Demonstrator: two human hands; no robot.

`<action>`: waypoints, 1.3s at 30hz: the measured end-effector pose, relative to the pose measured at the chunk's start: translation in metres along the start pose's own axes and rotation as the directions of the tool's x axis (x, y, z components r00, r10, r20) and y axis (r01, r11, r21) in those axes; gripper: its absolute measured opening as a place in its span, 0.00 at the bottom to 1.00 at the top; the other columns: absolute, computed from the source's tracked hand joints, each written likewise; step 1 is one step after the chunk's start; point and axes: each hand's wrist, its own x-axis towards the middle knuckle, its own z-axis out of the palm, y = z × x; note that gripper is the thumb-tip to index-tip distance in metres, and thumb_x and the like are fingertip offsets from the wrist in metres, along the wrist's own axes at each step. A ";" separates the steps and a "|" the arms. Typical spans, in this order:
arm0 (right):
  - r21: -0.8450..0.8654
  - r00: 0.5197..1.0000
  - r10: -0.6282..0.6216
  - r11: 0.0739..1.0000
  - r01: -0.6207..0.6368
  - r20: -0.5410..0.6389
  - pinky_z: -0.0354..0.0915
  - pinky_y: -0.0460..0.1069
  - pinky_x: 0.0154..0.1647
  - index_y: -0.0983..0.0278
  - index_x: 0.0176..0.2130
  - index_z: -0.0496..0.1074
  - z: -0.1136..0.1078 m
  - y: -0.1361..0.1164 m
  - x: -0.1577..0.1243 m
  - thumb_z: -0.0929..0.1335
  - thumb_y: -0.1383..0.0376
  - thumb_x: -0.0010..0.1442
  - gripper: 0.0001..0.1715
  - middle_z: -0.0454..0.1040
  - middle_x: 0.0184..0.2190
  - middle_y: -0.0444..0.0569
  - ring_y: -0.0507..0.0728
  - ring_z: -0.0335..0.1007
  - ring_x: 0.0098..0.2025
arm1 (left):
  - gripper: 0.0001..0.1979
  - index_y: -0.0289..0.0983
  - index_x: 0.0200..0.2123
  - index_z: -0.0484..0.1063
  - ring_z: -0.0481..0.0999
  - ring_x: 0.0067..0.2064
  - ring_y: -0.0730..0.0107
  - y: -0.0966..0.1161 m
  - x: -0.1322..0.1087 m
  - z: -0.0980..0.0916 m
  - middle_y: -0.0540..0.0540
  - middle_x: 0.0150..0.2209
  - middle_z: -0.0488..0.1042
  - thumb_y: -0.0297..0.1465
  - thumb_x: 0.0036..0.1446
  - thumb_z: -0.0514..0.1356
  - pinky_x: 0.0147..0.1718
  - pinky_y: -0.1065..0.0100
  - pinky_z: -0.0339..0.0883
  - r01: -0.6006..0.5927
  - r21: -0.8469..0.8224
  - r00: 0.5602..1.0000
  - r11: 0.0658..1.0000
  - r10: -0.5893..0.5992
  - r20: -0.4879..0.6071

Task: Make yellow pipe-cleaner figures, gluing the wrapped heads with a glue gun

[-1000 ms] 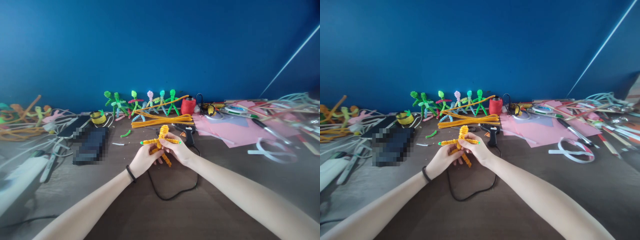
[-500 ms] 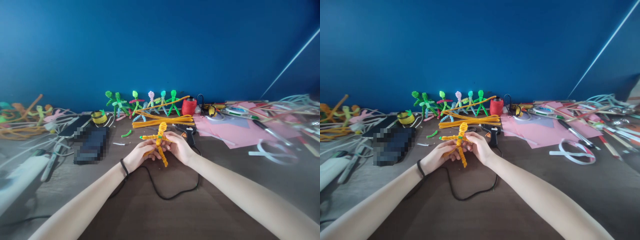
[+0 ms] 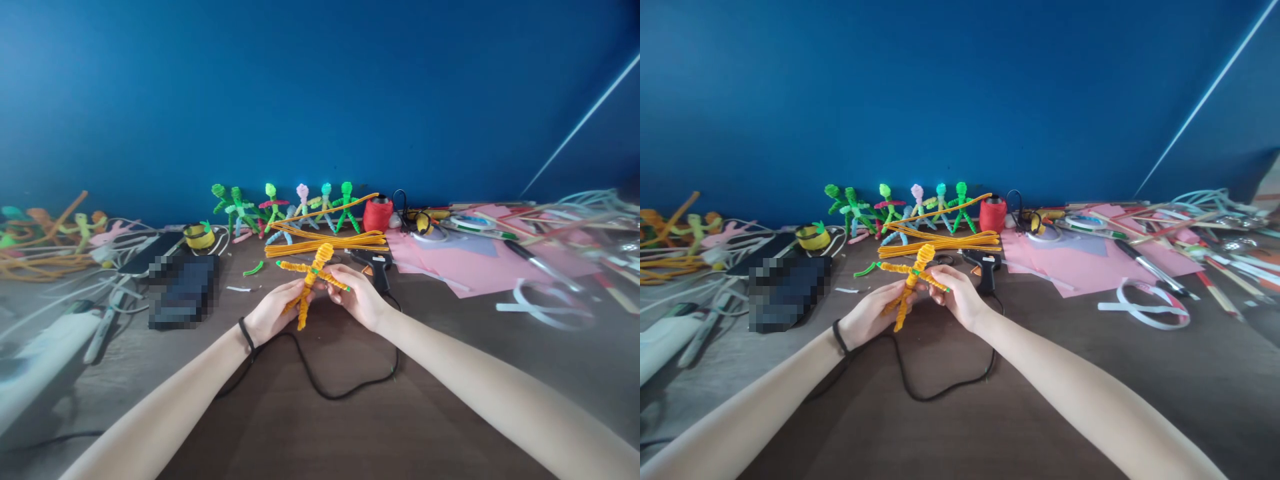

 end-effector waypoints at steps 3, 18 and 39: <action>0.000 1.000 0.003 1.000 -0.003 0.014 0.49 0.43 0.21 0.66 0.30 0.71 -0.001 0.000 0.000 0.70 0.64 0.45 0.10 0.66 0.18 0.43 0.47 0.58 0.22 | 0.10 0.32 0.36 0.74 0.66 0.28 0.77 0.000 0.000 0.000 0.47 0.26 0.68 0.29 0.54 0.55 0.28 0.78 0.61 0.000 -0.019 1.000 1.000 0.000 0.001; 0.048 0.998 0.027 0.998 -0.030 0.062 0.50 0.44 0.21 0.67 0.23 0.67 -0.002 -0.001 0.001 0.65 0.53 0.53 0.20 0.67 0.19 0.44 0.47 0.58 0.19 | 0.09 0.33 0.36 0.75 0.71 0.29 0.77 -0.003 0.003 -0.003 0.43 0.34 0.74 0.28 0.52 0.58 0.24 0.77 0.60 -0.023 -0.009 1.000 1.000 0.024 0.021; -0.080 1.000 -0.013 0.997 0.014 0.016 0.50 0.44 0.21 0.64 0.29 0.67 -0.004 0.001 0.001 0.68 0.67 0.46 0.07 0.66 0.18 0.41 0.47 0.57 0.20 | 0.17 0.31 0.37 0.72 0.76 0.32 0.68 0.004 0.002 0.006 0.39 0.35 0.76 0.35 0.60 0.47 0.29 0.70 0.69 0.047 -0.162 0.997 0.986 -0.055 -0.049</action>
